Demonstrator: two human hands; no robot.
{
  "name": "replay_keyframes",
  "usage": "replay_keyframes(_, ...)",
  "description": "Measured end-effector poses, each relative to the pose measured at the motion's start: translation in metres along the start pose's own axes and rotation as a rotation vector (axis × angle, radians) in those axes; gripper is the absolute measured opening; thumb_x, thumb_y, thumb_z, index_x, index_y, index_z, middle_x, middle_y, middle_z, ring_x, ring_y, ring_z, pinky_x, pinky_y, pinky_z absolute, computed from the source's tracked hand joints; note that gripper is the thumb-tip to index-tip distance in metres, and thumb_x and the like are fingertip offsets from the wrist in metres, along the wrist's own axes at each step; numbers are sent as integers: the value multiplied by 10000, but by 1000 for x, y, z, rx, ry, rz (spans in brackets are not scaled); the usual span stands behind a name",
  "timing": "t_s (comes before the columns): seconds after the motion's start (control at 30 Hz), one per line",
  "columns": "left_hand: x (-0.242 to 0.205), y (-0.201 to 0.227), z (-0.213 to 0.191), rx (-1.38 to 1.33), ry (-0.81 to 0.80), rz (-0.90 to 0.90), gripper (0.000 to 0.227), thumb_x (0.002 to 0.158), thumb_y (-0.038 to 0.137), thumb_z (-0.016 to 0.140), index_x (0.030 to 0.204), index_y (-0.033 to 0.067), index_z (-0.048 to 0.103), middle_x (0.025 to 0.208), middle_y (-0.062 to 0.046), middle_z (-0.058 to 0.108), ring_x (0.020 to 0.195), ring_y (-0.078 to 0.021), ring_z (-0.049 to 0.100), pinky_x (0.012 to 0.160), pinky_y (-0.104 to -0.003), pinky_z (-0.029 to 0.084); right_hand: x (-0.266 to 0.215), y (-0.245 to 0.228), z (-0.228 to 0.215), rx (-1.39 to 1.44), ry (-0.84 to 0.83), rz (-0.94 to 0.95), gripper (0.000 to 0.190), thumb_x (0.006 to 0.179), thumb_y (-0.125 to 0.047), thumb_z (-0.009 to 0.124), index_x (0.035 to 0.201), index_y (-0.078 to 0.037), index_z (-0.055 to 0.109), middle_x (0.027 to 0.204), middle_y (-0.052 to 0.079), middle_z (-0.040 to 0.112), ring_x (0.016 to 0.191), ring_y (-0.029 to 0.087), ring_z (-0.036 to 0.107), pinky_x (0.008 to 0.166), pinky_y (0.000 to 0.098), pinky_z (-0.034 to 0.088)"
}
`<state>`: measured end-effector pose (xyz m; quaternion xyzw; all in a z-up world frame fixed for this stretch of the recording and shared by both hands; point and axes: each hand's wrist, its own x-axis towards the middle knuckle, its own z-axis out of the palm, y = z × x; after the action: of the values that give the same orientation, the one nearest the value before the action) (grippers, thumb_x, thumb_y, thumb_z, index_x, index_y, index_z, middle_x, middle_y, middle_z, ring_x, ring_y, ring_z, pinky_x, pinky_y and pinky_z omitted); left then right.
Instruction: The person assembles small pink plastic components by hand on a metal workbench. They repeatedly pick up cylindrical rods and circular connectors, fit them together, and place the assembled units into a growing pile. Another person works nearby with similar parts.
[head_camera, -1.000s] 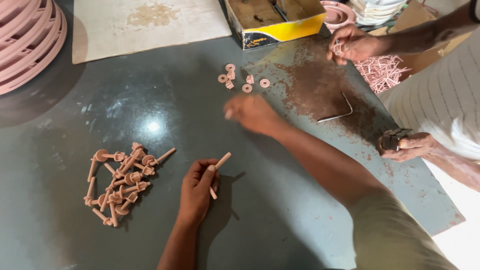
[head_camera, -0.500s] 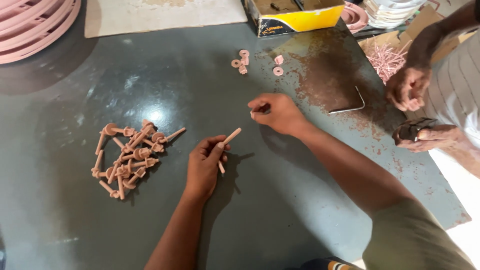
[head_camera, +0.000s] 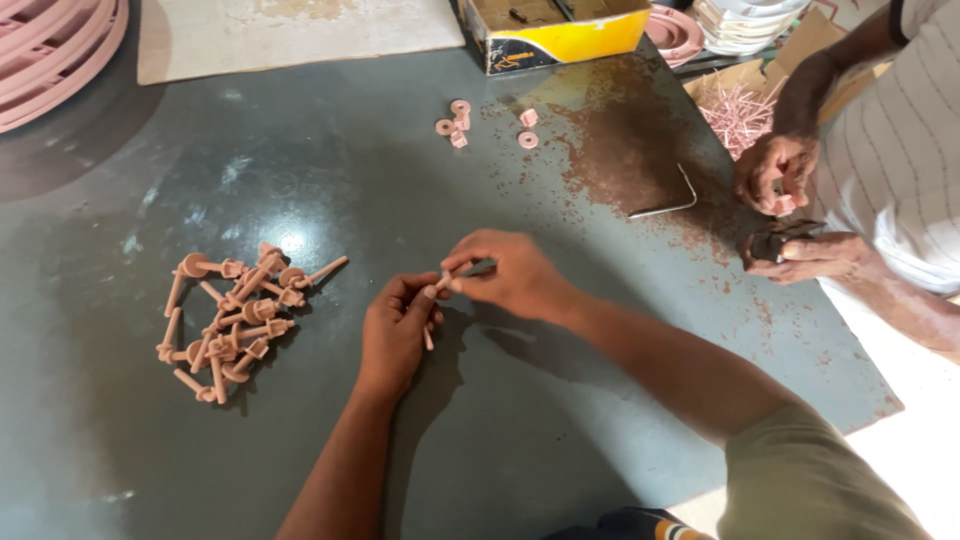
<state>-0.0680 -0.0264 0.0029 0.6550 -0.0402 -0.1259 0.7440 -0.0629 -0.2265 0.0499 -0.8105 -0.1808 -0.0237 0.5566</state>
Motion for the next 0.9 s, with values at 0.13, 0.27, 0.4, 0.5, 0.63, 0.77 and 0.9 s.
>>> replay_keyframes(0.13, 1, -1, 0, -65, -49, 71, 292, 1118, 230, 370, 1322, 32, 437, 971, -72, 606, 769, -102, 555, 692, -248, 500, -5, -3, 24, -231, 13, -178, 171, 871, -118, 807, 1030, -72, 764, 1035, 76, 740, 937, 217, 747, 821, 318, 605)
replay_keyframes(0.27, 1, 3, -5, -88, -105, -40, 341, 1100, 291, 303, 1308, 66, 453, 987, -37, 615, 753, -74, 498, 665, -220, 452, -3, -2, 36, -341, -47, -264, 133, 890, -141, 791, 991, -79, 731, 1072, 84, 733, 971, 260, 717, 840, 346, 572)
replay_keyframes(0.4, 4, 2, -8, -140, -64, -82, 301, 1070, 283, 424, 1201, 31, 526, 899, -26, 565, 682, -83, 468, 584, -229, 410, 46, 26, -5, -124, -204, -55, 277, 866, -192, 761, 1131, -111, 751, 1064, 84, 718, 928, 247, 708, 826, 348, 581)
replay_keyframes(0.5, 9, -3, -9, -168, 0, -90, 279, 1061, 291, 493, 1127, 27, 554, 811, -25, 516, 656, -83, 464, 549, -230, 387, 104, 67, -58, -446, 324, 184, 359, 853, -287, 803, 1156, -117, 713, 1144, 95, 758, 1027, 226, 752, 911, 353, 582)
replay_keyframes(0.63, 9, -9, -10, -150, 7, -90, 258, 1044, 277, 559, 1044, 23, 600, 747, -18, 498, 633, -80, 441, 541, -226, 374, 144, 127, -115, -954, 449, 188, 321, 886, -231, 761, 1150, -68, 676, 1103, 228, 661, 984, 423, 664, 822, 498, 544)
replay_keyframes(0.77, 9, -5, -10, -144, -21, -97, 229, 1017, 257, 613, 1034, 28, 626, 745, 5, 469, 627, -68, 392, 535, -228, 339, 156, 145, -129, -1032, 368, 250, 196, 958, -217, 700, 1092, -75, 688, 1057, 217, 685, 969, 427, 670, 838, 514, 542)
replay_keyframes(0.9, 10, -8, -13, -181, -30, -12, 184, 978, 193, 661, 1056, 28, 630, 820, 13, 516, 693, -60, 431, 604, -222, 379, 137, 116, -105, -826, 488, -139, 184, 932, -139, 746, 1104, -75, 742, 1051, 181, 722, 960, 361, 695, 820, 457, 564)
